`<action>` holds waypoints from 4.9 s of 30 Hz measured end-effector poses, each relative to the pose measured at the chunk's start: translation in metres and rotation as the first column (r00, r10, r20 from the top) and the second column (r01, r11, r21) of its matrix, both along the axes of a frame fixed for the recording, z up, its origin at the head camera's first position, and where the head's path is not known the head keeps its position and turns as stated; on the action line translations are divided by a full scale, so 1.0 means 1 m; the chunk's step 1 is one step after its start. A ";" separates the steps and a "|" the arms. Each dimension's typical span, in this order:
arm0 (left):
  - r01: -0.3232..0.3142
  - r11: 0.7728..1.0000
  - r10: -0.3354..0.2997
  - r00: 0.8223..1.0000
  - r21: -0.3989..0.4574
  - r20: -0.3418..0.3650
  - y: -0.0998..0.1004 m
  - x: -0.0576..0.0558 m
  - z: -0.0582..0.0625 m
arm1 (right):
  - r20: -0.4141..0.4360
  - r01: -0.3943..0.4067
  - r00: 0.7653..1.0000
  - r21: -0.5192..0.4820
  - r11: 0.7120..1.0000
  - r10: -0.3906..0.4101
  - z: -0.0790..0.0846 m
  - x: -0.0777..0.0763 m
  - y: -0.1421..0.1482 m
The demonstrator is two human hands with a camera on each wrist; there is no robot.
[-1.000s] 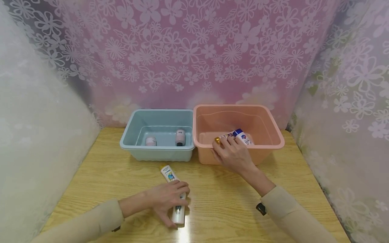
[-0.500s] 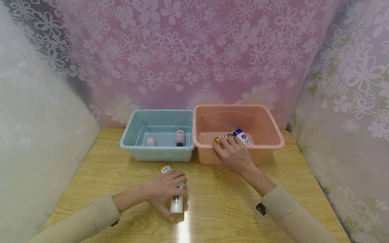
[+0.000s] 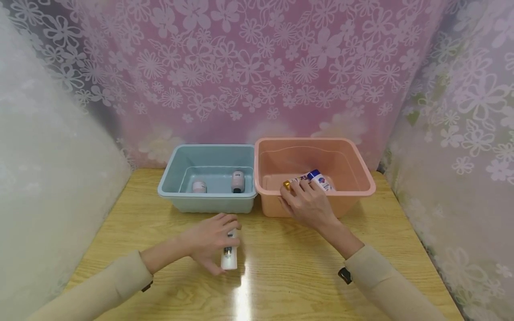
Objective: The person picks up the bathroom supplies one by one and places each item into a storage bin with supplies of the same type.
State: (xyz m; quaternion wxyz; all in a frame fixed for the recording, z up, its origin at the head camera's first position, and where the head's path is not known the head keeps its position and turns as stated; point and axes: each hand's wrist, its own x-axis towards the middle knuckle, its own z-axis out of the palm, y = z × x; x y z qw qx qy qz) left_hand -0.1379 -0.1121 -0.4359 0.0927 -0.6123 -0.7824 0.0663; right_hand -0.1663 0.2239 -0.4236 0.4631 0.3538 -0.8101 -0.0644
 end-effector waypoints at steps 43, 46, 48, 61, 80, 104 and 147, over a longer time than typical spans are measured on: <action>-0.086 0.993 0.093 0.991 0.077 -0.093 -0.030 -0.054 0.059 | 0.043 0.021 0.999 0.037 0.999 -0.023 0.002 0.001 0.002; -0.124 0.989 0.130 0.988 0.077 -0.079 -0.035 -0.059 0.062 | 0.044 0.028 0.999 0.044 0.999 -0.030 0.002 0.002 0.002; -0.162 0.984 0.166 0.985 0.074 -0.053 -0.039 -0.063 0.063 | 0.043 0.028 0.999 0.044 0.999 -0.030 0.001 0.002 0.002; -0.329 0.936 0.318 0.942 0.122 0.106 -0.059 -0.088 0.066 | 0.044 0.028 0.999 0.040 0.999 -0.029 0.001 0.002 0.001; -0.375 0.903 0.358 0.926 0.209 0.116 -0.061 -0.112 0.055 | 0.025 -0.003 1.000 0.013 1.000 0.002 0.000 0.000 0.001; -0.498 0.837 0.490 0.867 0.226 0.096 -0.054 -0.128 0.043 | 0.018 -0.004 1.000 0.002 1.000 0.004 0.000 0.000 0.000; -0.616 0.787 0.614 0.788 0.041 0.041 -0.041 -0.137 0.037 | 0.031 0.013 0.999 0.018 1.000 -0.014 0.000 0.003 0.000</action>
